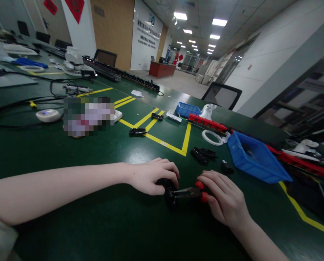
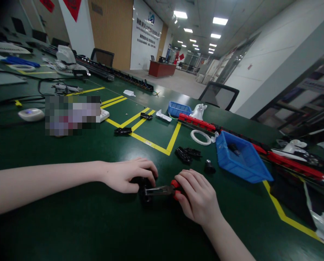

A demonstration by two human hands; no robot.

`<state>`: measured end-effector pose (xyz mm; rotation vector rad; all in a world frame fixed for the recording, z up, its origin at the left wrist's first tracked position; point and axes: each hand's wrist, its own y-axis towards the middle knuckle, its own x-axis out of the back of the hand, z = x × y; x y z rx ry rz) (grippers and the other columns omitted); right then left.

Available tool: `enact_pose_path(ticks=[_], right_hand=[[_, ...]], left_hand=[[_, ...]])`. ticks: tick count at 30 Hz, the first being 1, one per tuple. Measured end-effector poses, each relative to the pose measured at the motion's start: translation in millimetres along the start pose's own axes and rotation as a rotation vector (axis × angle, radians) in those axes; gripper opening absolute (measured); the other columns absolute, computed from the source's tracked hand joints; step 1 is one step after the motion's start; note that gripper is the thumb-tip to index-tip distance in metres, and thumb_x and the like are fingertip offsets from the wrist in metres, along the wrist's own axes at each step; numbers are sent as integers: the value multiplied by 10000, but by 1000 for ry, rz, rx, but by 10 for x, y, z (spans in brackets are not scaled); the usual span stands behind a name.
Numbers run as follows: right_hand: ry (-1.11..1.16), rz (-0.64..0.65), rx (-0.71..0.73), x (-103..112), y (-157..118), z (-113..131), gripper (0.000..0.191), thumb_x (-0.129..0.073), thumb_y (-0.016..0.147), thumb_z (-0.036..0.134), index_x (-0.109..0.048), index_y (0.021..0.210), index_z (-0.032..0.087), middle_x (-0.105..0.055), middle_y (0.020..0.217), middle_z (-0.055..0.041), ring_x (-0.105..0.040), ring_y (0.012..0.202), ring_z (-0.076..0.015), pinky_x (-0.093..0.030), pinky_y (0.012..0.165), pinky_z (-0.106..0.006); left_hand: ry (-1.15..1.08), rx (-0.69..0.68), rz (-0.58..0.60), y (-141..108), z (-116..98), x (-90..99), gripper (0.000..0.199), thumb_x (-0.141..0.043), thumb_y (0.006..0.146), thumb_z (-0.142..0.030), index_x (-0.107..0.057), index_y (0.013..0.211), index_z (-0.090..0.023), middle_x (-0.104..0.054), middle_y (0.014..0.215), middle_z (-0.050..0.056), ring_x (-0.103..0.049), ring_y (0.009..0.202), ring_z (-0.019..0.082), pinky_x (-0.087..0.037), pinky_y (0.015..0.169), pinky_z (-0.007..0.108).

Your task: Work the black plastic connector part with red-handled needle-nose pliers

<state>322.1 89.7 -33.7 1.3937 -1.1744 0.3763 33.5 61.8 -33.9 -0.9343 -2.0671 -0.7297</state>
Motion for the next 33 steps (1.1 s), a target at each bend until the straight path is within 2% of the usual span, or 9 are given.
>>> enact_pose_path(ticks=[4,10,14,16,18,21,27,33], right_hand=[[-30,5,-56,-9,-12,-13,297,-360,993,303,-578,1123,149,-680,1033,-139,-651,994,-262,-545,825,-408],[-14,39,-71,35,16,2,399,-492,940,519,-580,1059,148,-663,955,-140,-660,856,-249,-549,681,-361],[-77,-2,21,36,47,9,405,-599,888,505,-583,1029,126,-653,933,-143,-646,816,-239,-545,667,-358],[-98,-34,44,21,49,0,314,-603,900,408,-584,1023,119,-648,931,-142,-638,811,-232,-542,672,-358],[-113,-41,46,2,41,-16,232,-577,912,316,-585,1026,115,-642,941,-144,-632,819,-232,-537,680,-362],[-114,-43,24,-25,22,-44,210,-557,908,265,-584,1036,100,-630,992,-168,-627,864,-253,-534,708,-381],[-157,-44,26,-56,-18,-74,222,-547,904,291,-585,1020,105,-614,952,-156,-607,840,-266,-512,705,-408],[-186,-34,-24,-68,-46,-87,228,-542,900,294,-590,1039,119,-613,977,-158,-600,870,-285,-504,732,-426]], left_hand=[[-55,18,-19,6,18,11,331,-541,836,-154,-598,1157,-212,-532,1321,68,-499,1222,251,-377,1073,419],[-97,-14,-25,-42,23,34,604,-592,768,-164,-459,1357,-182,-495,1394,105,-478,1272,274,-360,1104,442],[-43,47,16,-104,-60,43,912,-708,760,-396,-256,1517,-163,-366,1517,165,-397,1355,342,-330,1122,503],[-2,86,12,-121,-108,22,1063,-720,754,-536,-149,1559,-140,-291,1562,187,-347,1395,367,-304,1136,518],[38,124,-12,-125,-143,-13,1123,-701,757,-620,-104,1571,-128,-267,1574,191,-338,1399,380,-293,1139,527],[76,131,-61,-115,-167,-61,1127,-717,743,-642,-145,1563,-123,-339,1529,189,-400,1347,367,-340,1106,502],[98,131,-74,-89,-151,-53,949,-750,761,-546,-316,1486,-113,-505,1350,167,-508,1194,316,-400,1039,451],[118,108,-32,-90,-138,-12,894,-692,812,-548,-310,1488,-104,-489,1375,161,-489,1223,305,-384,1057,439]])
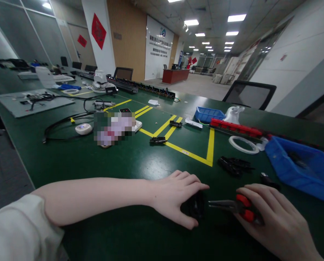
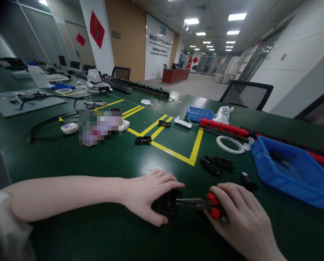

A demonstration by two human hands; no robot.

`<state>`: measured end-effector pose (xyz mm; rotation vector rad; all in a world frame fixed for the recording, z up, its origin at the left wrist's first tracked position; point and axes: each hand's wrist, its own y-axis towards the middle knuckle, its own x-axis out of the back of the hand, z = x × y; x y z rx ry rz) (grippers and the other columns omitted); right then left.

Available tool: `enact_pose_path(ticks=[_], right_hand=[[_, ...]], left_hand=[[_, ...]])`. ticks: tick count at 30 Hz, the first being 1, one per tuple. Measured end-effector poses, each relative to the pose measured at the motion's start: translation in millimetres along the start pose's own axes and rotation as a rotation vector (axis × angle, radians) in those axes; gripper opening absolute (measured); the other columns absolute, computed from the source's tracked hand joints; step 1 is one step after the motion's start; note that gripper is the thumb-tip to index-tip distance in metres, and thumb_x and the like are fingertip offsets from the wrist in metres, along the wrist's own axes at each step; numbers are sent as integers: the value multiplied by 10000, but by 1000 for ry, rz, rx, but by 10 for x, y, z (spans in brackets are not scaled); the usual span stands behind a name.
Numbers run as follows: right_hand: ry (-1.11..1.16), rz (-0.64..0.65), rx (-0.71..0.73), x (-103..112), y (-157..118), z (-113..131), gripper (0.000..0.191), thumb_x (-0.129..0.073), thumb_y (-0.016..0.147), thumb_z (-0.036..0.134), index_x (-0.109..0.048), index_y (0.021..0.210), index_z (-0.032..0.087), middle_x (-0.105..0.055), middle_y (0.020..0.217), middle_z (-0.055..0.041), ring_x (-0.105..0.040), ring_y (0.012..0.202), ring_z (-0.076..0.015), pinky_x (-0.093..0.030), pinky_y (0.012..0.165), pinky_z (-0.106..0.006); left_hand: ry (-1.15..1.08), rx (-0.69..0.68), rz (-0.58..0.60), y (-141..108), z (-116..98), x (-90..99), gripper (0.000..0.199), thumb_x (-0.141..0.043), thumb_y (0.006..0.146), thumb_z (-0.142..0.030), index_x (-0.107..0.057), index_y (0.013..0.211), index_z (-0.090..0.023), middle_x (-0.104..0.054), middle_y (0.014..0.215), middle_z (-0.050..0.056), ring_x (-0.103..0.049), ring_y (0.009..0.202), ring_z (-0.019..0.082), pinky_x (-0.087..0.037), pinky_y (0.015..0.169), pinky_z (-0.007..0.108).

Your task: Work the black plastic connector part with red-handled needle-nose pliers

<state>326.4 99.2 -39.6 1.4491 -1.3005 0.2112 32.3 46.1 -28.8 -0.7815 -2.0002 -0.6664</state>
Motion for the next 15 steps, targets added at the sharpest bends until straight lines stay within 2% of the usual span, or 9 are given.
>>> enact_pose_path(ticks=[6,11,15], right_hand=[[29,-8,-9,-18,-13,-30,223,-574,877,342,-588,1029,178,-627,980,-135,-627,850,-287,-521,707,-429],[127,-32,-30,18,43,24,162,-561,886,301,-593,1028,230,-642,937,-125,-639,782,-281,-522,646,-439],[189,-36,2,37,64,43,303,-631,872,439,-605,1069,211,-648,943,-137,-647,787,-280,-533,642,-424]], left_hand=[[38,2,-21,-2,-11,-28,976,-688,800,-602,-276,1502,-65,-457,1422,182,-469,1251,321,-376,1067,444],[34,35,-69,-1,-8,-54,875,-680,802,-641,-392,1431,-105,-508,1353,157,-508,1196,292,-424,1012,402],[62,59,-95,4,-2,-68,793,-705,780,-630,-479,1343,-121,-555,1275,147,-536,1139,297,-447,967,416]])
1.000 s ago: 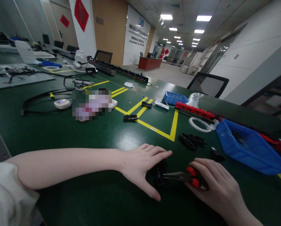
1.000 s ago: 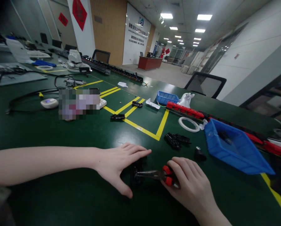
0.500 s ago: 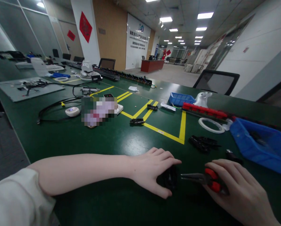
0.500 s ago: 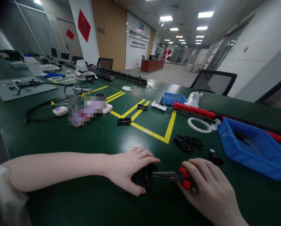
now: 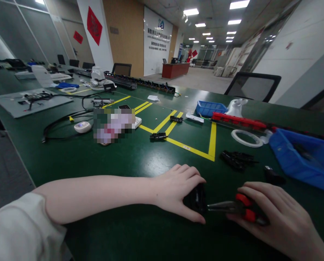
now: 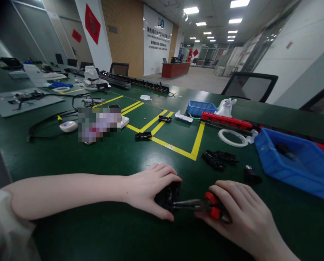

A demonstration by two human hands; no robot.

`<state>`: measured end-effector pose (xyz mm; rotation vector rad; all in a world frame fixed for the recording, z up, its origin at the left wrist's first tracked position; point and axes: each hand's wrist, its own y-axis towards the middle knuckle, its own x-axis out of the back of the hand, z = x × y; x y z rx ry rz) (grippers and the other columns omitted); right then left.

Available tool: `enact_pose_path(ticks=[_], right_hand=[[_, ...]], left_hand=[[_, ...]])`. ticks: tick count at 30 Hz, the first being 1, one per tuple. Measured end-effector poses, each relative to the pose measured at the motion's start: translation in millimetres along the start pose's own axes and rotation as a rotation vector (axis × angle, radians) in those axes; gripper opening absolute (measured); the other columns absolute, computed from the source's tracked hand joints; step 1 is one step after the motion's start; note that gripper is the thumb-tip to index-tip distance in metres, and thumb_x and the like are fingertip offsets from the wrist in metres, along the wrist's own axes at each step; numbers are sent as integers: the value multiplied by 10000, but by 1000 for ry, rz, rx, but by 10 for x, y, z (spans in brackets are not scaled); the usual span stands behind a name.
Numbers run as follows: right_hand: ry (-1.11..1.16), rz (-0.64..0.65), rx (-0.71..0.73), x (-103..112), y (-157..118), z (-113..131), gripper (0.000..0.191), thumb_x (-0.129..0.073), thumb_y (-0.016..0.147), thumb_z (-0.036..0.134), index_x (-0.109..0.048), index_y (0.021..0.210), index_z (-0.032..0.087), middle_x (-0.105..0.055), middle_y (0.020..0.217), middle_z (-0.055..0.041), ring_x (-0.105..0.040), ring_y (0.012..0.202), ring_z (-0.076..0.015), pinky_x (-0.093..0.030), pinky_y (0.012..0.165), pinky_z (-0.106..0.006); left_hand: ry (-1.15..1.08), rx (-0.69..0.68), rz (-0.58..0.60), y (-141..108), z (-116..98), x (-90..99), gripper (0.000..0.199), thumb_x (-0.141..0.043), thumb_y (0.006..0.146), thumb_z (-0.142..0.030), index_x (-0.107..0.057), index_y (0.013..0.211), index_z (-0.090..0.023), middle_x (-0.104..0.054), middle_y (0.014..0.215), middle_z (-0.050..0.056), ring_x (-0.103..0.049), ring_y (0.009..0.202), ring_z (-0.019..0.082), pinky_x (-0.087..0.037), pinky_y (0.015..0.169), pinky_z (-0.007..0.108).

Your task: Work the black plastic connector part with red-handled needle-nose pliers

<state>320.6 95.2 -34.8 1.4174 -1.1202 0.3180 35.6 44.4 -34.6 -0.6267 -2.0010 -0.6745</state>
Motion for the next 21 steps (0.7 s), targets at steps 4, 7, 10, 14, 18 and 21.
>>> enact_pose_path(ticks=[4,7,10,14,18,21], right_hand=[[-3,9,67,1,-40,-48,444,-564,890,563,-623,1084,168,-654,955,-141,-653,810,-268,-534,644,-399],[-7,26,45,-1,-80,-70,418,-509,926,527,-628,1125,179,-664,1001,-143,-657,876,-292,-536,702,-423],[22,50,4,-2,-86,-32,394,-476,949,482,-614,1166,183,-667,1038,-143,-652,941,-307,-537,755,-440],[45,28,-33,-2,-36,85,322,-394,993,367,-610,1115,162,-668,1004,-135,-654,908,-260,-540,735,-391],[44,41,-54,-19,-21,150,288,-413,979,329,-616,1117,180,-668,1038,-126,-646,924,-260,-536,751,-393],[29,19,-76,-20,-22,155,269,-421,972,304,-606,1122,180,-654,1052,-130,-641,911,-247,-528,744,-379]], left_hand=[[-14,-2,-58,22,6,-26,796,-722,764,-628,-492,1311,-97,-597,1205,138,-573,1066,278,-469,932,401],[-25,-4,-84,57,13,-42,806,-717,743,-666,-507,1273,-97,-622,1160,138,-596,1007,276,-486,895,398],[-39,5,-90,89,15,-51,798,-710,714,-710,-530,1219,-118,-632,1121,126,-610,965,276,-497,849,395],[-56,25,-64,99,6,-48,786,-693,699,-745,-538,1173,-137,-629,1047,91,-616,856,240,-497,724,351],[-26,26,-18,93,3,-45,748,-649,698,-791,-557,1079,-154,-615,963,63,-598,760,212,-459,631,324],[-13,10,-15,93,9,-51,741,-648,684,-807,-557,1037,-162,-601,916,46,-589,733,201,-446,618,318]])
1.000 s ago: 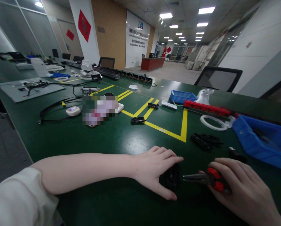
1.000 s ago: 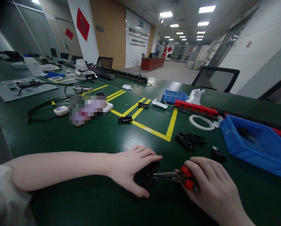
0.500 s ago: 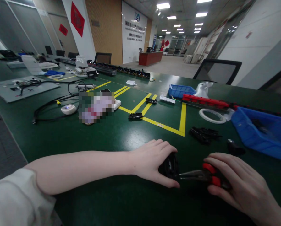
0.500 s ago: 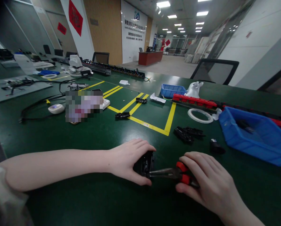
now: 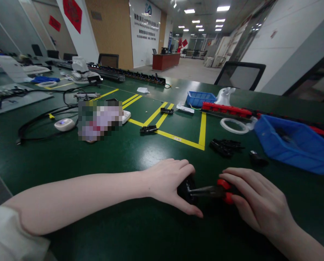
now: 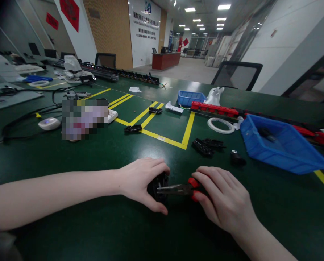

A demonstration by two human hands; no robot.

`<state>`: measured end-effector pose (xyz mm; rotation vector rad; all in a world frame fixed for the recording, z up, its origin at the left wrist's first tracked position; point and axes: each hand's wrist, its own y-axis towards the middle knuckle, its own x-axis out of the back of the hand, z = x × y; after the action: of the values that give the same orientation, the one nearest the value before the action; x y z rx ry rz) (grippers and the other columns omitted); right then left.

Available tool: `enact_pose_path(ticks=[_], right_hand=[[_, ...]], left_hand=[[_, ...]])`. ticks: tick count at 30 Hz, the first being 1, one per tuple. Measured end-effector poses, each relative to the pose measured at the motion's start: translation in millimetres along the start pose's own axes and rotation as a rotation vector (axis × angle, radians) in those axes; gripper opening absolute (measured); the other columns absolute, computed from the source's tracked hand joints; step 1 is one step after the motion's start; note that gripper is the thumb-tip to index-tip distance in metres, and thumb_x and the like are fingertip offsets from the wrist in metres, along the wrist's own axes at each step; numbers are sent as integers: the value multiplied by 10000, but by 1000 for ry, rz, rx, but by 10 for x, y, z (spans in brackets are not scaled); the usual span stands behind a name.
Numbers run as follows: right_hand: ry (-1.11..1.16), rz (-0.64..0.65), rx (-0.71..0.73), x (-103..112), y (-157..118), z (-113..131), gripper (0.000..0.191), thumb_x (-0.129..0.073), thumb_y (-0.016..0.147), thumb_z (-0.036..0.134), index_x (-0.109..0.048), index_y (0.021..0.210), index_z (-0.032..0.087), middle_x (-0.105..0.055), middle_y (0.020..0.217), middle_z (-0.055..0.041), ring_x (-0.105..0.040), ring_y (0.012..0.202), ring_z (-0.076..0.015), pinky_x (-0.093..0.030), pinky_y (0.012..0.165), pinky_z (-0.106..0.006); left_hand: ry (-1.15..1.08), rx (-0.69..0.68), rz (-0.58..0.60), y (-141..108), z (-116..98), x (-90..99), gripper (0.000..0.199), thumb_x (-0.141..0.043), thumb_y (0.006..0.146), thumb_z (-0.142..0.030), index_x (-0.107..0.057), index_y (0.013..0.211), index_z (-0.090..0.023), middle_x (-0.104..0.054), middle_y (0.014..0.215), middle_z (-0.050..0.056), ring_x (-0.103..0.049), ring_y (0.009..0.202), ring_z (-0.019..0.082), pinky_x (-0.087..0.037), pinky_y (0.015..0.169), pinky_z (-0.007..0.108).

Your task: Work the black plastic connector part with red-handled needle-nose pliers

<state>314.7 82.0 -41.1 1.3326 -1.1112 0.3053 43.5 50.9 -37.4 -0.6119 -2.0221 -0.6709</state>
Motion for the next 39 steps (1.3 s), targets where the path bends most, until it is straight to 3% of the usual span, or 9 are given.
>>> enact_pose_path(ticks=[14,30,39], right_hand=[[-46,52,1,33,82,21,205,-461,951,254,-602,1071,166,-663,981,-122,-643,855,-227,-523,695,-348],[-14,42,29,25,85,34,184,-443,936,167,-597,1035,149,-651,954,-119,-628,826,-206,-530,687,-332],[-39,45,42,12,93,46,171,-448,934,153,-602,1009,149,-654,931,-113,-625,805,-198,-527,680,-327]], left_hand=[[37,-55,-4,-3,5,-21,760,-642,688,-811,-550,1078,-166,-608,956,50,-597,757,197,-443,645,308],[9,-28,7,-6,-2,-13,742,-654,691,-796,-537,1083,-177,-611,966,43,-610,780,207,-449,668,324],[86,-61,11,-13,-13,-24,797,-684,699,-758,-496,1176,-148,-584,1049,71,-586,739,184,-445,583,285]])
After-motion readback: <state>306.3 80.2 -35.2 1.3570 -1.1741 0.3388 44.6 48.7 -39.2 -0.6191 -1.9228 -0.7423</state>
